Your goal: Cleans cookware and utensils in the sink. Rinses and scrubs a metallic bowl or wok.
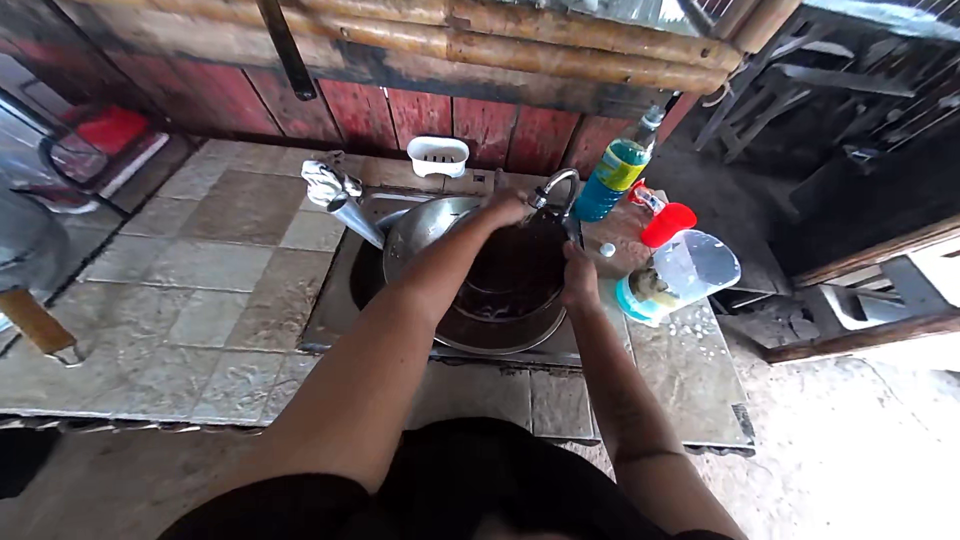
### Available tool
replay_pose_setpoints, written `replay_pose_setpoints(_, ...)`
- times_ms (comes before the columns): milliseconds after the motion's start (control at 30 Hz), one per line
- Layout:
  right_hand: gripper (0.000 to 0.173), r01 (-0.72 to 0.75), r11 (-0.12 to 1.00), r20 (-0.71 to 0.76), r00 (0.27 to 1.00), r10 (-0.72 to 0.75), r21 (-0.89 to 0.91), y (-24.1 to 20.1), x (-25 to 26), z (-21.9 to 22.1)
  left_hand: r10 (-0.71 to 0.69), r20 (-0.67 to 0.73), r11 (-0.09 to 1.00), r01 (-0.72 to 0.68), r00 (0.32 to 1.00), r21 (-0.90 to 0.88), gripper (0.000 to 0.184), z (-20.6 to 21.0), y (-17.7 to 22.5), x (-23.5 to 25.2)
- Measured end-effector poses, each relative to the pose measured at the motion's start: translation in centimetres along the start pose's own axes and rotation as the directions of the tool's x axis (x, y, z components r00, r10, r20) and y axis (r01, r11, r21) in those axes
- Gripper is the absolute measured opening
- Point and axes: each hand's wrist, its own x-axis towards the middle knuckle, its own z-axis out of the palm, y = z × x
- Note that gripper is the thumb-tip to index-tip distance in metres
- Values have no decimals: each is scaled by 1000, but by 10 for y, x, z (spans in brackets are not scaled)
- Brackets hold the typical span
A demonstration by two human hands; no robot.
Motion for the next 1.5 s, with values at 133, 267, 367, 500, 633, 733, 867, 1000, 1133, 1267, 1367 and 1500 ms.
replay_pose_setpoints(133,37,105,991,-101,990,-96,82,6,13,-13,-183,-151,903,106,971,-416,48,-15,-64,-6)
replay_pose_setpoints(267,37,248,954,-131,965,-228,167,23,43,-3,-628,-102,462,264,772,-847,53,20,-80,-62)
replay_pose_setpoints(367,43,258,934,-83,966,-245,246,36,60,20,-675,24,209,222,737,-952,59,37,-72,-101)
replay_pose_setpoints(500,43,26,845,26,999,-47,534,49,80,50,-516,138,254,305,845,-918,44,17,-61,-134)
replay_pose_setpoints(633,45,-242,847,136,970,201,474,77,90,75,-513,-82,355,124,854,-927,46,-44,-63,-132)
replay_pose_setpoints(733,37,-287,949,218,942,254,133,89,83,88,-476,-166,461,84,864,-883,51,-81,-46,-133)
replay_pose_setpoints(867,39,-358,932,481,807,342,-62,64,97,98,-190,-187,836,58,964,-545,45,-107,-2,-159)
replay_pose_setpoints(1000,77,-436,900,689,650,320,-7,38,100,68,67,-45,998,-67,997,-6,25,-95,-1,-189)
replay_pose_setpoints(1133,52,-363,930,599,757,261,52,28,94,39,182,171,931,-225,968,287,42,-46,-41,-188)
replay_pose_setpoints(1267,52,-339,901,492,853,173,271,35,83,32,260,238,850,-338,936,404,58,1,-57,-172)
replay_pose_setpoints(1367,49,-161,977,186,974,133,141,42,65,23,277,334,857,-389,901,337,50,20,-51,-161)
replay_pose_setpoints(1500,56,-10,1000,-37,999,10,16,54,51,28,114,286,917,-212,951,338,70,34,-45,-127)
